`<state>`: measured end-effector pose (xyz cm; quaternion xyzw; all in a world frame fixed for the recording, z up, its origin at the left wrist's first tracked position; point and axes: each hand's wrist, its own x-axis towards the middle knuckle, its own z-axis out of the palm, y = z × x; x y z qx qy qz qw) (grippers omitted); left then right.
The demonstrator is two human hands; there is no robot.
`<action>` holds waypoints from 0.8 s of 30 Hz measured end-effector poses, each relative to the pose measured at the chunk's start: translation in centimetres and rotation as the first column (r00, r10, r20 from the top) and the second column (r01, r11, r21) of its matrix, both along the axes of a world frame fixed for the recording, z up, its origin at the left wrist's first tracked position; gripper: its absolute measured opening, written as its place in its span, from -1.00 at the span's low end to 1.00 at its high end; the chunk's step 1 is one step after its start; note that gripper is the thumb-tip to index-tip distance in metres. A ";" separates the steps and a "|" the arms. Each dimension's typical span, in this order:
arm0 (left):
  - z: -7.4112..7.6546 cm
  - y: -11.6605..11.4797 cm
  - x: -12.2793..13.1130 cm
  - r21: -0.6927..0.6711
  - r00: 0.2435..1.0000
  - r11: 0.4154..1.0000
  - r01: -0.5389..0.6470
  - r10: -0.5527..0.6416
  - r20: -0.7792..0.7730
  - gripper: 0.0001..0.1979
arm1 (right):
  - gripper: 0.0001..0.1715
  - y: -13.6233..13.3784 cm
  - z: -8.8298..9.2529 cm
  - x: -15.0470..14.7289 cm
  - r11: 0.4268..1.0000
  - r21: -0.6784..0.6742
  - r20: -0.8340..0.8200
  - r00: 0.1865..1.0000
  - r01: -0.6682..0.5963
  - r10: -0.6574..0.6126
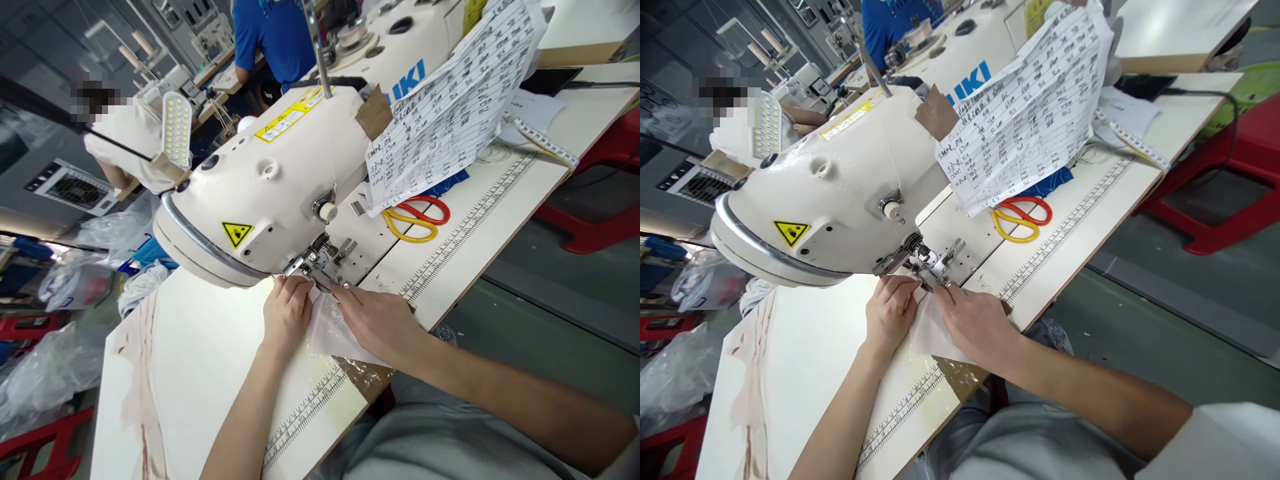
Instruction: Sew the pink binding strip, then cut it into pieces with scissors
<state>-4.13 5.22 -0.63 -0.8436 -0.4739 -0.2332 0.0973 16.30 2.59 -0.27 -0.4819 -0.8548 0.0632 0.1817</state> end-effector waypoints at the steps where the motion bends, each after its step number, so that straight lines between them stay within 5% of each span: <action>1: 0.2 0.0 0.0 -0.013 1.000 1.000 0.009 -0.009 -0.016 -0.75 | -0.62 -0.2 -0.1 0.0 1.000 0.006 0.002 1.000 0.014 -0.014; 5: 1.0 -0.5 0.0 -0.077 0.999 0.996 0.052 -0.053 -0.014 -0.72 | -0.66 -2.0 -0.4 1.6 1.000 0.027 -0.103 0.995 0.016 -0.013; 10: 1.6 -1.6 0.8 -0.155 0.993 0.987 0.034 -0.051 -0.109 -0.65 | -0.75 -5.9 -0.7 5.8 0.987 -0.059 -0.351 0.928 -0.152 0.122; 17: 0.3 -3.2 3.7 -0.138 0.978 0.972 -0.192 0.178 -0.107 -0.71 | -0.74 -6.3 -0.9 7.9 0.987 0.038 -0.288 0.944 -0.154 0.158; 24: -0.1 -4.8 3.6 -0.143 0.986 0.975 -0.168 0.164 -0.037 -0.59 | -0.67 -5.5 -1.0 7.2 0.979 0.092 -0.191 0.962 -0.183 0.198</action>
